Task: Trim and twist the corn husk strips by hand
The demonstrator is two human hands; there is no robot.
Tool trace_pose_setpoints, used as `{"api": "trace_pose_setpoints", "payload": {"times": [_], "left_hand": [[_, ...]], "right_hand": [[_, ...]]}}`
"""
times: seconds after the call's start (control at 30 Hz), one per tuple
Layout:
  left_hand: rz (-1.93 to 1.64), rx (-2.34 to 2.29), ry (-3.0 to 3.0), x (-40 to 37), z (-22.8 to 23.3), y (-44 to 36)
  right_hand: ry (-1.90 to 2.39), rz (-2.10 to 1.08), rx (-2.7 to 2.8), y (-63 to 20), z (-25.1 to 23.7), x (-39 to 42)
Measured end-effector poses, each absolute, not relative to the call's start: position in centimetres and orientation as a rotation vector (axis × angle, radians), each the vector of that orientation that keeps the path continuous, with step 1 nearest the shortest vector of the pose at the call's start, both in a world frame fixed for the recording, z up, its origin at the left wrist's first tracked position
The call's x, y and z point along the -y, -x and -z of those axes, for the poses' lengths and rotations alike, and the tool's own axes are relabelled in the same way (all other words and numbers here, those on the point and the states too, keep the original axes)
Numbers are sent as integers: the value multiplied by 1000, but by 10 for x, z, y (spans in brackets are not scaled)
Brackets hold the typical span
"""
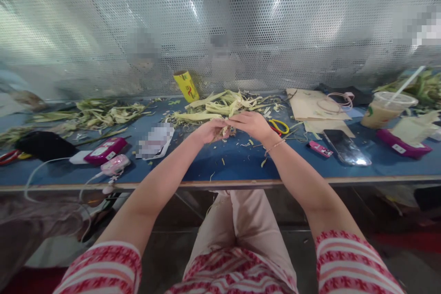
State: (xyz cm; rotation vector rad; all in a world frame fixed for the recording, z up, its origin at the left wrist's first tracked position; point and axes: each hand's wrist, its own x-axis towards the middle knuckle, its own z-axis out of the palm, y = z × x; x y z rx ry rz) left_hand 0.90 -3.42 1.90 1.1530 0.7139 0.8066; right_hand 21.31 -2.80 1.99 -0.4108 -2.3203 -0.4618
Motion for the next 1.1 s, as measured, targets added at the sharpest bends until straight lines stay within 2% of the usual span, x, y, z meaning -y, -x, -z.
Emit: {"api": "trace_pose_setpoints", "payload": {"times": [0.17, 0.37, 0.6, 0.97, 1.1], "left_hand": [[-960, -756, -1142, 30, -16, -16], [-1201, -822, -1051, 23, -15, -14], [-1398, -808, -1027, 19, -14, -10], [-1559, -800, -695, 13, -25, -1], [-1593, -862, -667, 8, -22, 2]], "right_hand": [[564, 481, 2204, -223, -19, 13], [866, 169, 2096, -242, -16, -9], [1356, -77, 2226, -236, -6, -13], [1572, -51, 2176, -244, -8, -16], [1443, -127, 2262, -235, -7, -12]]}}
